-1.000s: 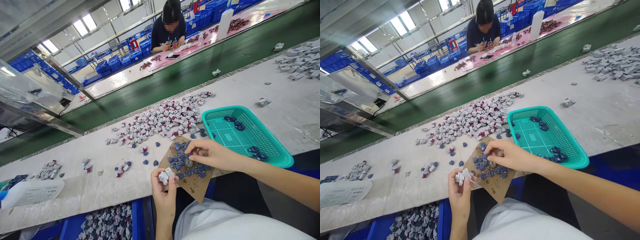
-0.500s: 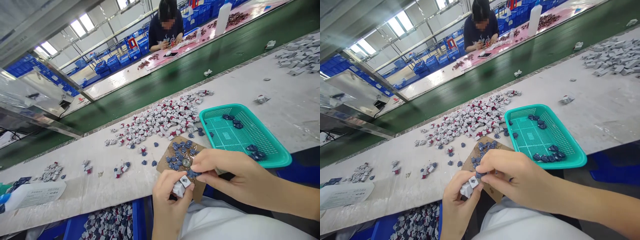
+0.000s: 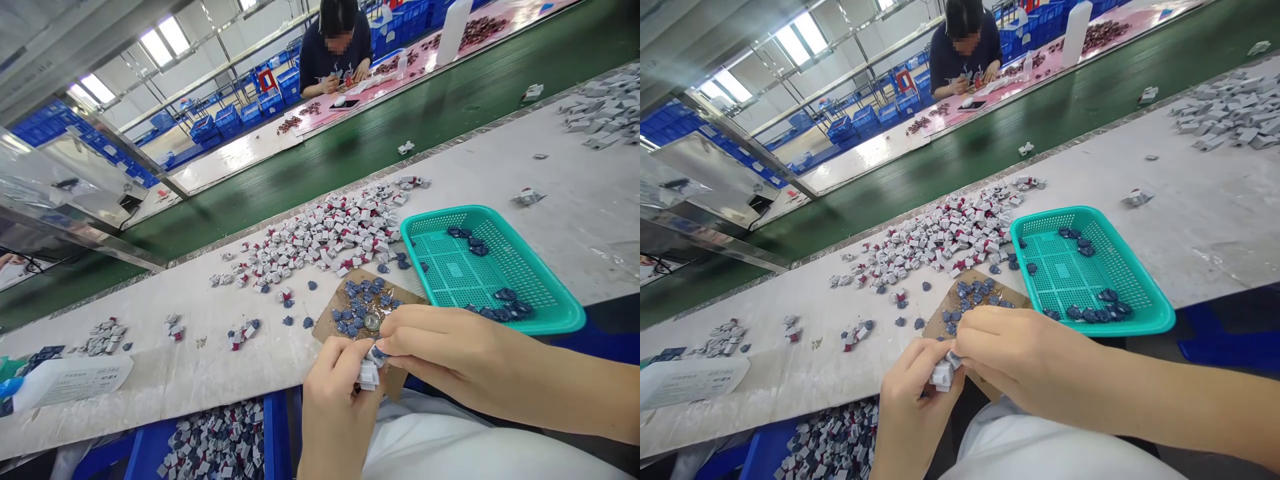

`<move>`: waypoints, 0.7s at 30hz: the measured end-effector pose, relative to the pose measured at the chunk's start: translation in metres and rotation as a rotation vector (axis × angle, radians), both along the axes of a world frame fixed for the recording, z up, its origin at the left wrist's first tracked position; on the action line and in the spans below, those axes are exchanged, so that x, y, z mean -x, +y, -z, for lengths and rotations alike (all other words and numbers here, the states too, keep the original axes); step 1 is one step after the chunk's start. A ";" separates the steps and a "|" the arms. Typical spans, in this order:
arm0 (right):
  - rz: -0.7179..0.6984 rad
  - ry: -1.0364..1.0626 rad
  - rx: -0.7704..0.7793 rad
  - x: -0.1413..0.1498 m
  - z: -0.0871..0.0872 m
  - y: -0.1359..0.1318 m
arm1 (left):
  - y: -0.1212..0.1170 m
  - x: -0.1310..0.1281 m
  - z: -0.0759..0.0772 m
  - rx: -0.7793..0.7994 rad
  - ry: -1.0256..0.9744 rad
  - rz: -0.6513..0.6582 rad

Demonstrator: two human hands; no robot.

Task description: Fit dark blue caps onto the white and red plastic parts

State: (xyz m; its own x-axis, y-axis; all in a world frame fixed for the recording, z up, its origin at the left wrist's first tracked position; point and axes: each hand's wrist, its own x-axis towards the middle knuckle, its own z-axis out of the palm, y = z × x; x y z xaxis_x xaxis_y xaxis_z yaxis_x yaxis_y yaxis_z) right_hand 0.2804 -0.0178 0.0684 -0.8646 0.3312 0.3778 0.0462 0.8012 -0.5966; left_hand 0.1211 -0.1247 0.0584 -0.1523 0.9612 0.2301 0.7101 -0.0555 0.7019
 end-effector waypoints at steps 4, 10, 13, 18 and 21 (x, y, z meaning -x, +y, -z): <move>-0.097 -0.133 -0.068 -0.003 -0.002 0.004 | 0.001 0.002 -0.002 0.054 0.108 0.063; -0.146 -0.104 -0.015 0.000 0.002 0.010 | 0.007 0.002 -0.010 -0.009 0.230 0.119; -0.139 -0.071 0.178 0.001 0.006 0.013 | 0.009 0.003 -0.012 -0.012 0.249 0.150; 0.001 0.007 0.416 0.002 0.012 0.010 | 0.010 0.007 -0.005 0.016 0.007 0.166; 0.046 0.043 0.458 0.005 0.011 0.005 | 0.012 0.004 0.006 -0.120 -0.160 0.078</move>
State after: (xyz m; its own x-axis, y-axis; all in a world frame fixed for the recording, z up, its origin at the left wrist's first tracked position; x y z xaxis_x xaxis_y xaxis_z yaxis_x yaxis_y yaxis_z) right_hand 0.2749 -0.0127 0.0578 -0.8320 0.5099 0.2187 0.0428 0.4521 -0.8910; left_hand 0.1171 -0.1129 0.0526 -0.1227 0.9386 0.3225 0.5801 -0.1958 0.7906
